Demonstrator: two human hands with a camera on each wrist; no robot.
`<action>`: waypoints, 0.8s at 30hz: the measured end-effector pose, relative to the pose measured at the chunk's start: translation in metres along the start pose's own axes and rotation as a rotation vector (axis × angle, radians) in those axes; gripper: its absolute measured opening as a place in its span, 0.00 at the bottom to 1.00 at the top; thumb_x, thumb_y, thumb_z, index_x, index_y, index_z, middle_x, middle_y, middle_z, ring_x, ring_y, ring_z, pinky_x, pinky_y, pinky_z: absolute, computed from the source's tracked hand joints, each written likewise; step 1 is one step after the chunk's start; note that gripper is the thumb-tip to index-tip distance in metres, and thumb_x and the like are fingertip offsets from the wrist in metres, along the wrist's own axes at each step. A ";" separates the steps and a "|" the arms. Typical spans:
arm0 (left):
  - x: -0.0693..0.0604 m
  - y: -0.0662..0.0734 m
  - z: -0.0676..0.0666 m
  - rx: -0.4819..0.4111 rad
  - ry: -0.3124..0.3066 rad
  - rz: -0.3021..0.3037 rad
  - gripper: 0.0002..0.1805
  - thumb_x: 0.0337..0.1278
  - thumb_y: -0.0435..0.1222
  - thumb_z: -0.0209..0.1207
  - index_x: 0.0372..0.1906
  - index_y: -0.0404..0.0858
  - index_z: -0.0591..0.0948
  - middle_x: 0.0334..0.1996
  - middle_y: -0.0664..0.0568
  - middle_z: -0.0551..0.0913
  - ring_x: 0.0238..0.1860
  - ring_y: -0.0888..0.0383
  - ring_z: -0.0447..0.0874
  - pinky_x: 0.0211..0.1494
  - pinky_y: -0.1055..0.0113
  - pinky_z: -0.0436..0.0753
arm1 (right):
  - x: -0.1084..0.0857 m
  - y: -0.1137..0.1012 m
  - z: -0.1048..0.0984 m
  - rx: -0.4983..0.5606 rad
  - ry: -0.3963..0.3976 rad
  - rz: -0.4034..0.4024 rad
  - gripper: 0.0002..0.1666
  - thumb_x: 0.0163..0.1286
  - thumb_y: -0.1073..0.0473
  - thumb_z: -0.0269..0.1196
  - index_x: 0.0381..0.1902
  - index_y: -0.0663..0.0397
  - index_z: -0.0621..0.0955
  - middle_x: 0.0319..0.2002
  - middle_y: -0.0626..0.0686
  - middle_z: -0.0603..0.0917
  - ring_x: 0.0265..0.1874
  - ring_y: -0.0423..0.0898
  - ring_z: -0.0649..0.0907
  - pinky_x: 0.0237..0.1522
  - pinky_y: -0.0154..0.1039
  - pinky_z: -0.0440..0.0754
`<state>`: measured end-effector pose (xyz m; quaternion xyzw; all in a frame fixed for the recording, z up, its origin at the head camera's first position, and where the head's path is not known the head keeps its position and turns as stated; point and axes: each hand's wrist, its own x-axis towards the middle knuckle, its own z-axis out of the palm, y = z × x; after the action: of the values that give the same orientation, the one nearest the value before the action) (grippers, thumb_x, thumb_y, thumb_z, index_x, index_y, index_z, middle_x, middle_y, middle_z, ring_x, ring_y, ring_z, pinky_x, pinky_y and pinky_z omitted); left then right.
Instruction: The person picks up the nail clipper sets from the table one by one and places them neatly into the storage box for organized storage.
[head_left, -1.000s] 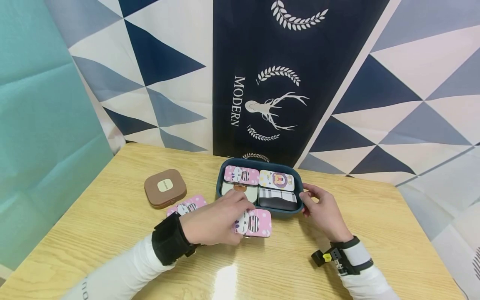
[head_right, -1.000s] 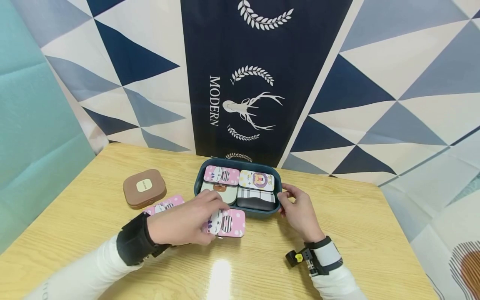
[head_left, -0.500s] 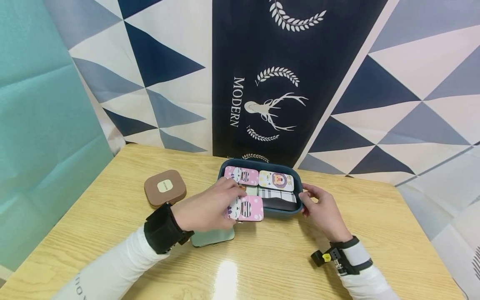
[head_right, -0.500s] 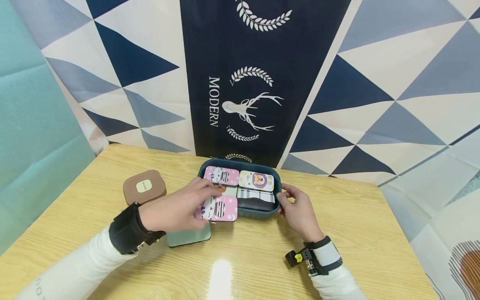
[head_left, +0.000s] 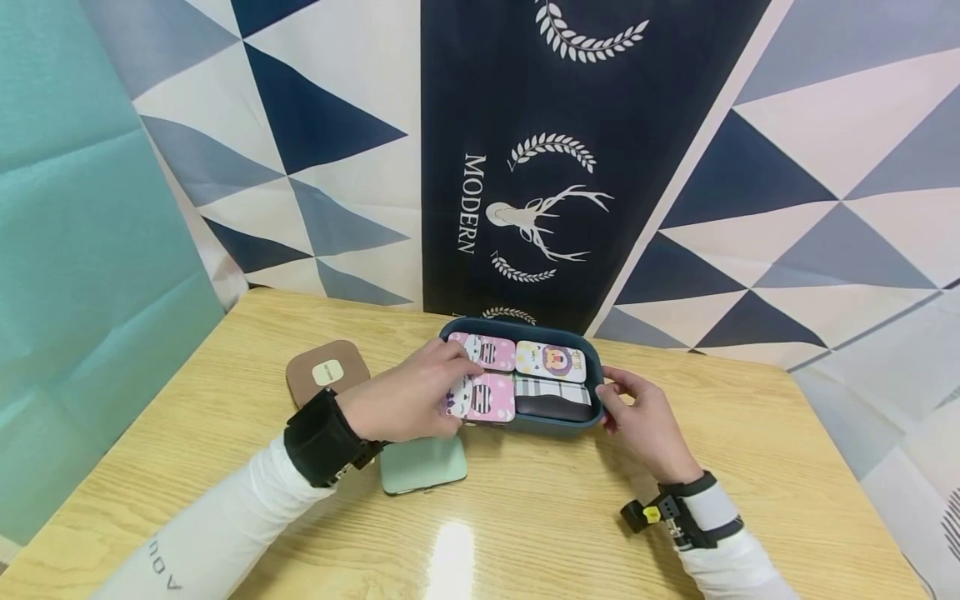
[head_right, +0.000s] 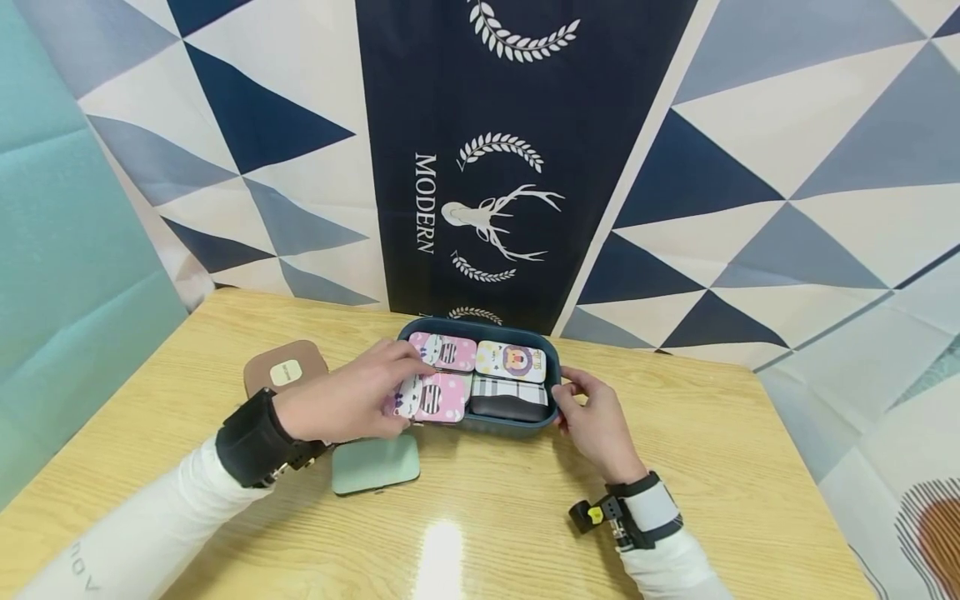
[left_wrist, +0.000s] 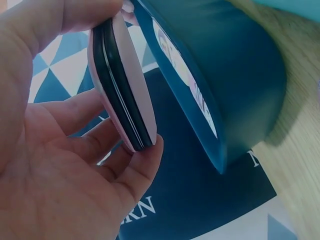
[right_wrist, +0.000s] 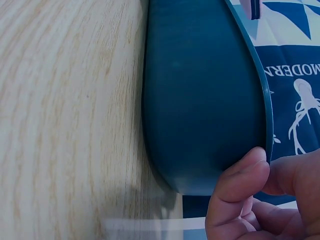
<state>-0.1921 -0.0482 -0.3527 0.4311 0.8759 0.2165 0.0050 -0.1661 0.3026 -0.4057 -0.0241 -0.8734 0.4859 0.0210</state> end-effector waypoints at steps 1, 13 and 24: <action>0.001 -0.002 0.000 0.005 0.001 -0.001 0.35 0.49 0.34 0.72 0.66 0.33 0.80 0.56 0.49 0.77 0.55 0.52 0.69 0.58 0.59 0.74 | 0.000 0.000 0.000 -0.001 0.000 -0.001 0.28 0.84 0.60 0.57 0.75 0.69 0.71 0.44 0.63 0.77 0.27 0.48 0.82 0.29 0.38 0.83; 0.009 -0.013 -0.003 0.029 0.001 -0.022 0.35 0.49 0.34 0.73 0.67 0.33 0.81 0.59 0.46 0.78 0.58 0.50 0.70 0.62 0.57 0.74 | 0.000 0.001 0.000 0.015 0.004 0.004 0.27 0.83 0.61 0.57 0.74 0.69 0.72 0.43 0.63 0.77 0.26 0.47 0.82 0.28 0.37 0.82; 0.018 -0.019 -0.004 0.043 -0.024 -0.029 0.34 0.52 0.34 0.72 0.68 0.32 0.80 0.57 0.45 0.79 0.56 0.50 0.71 0.61 0.57 0.74 | 0.000 0.000 0.000 0.011 -0.004 0.007 0.28 0.84 0.61 0.57 0.75 0.68 0.71 0.45 0.63 0.77 0.27 0.48 0.82 0.28 0.37 0.82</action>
<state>-0.2188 -0.0462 -0.3534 0.4212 0.8863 0.1924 0.0096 -0.1661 0.3028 -0.4058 -0.0261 -0.8707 0.4908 0.0178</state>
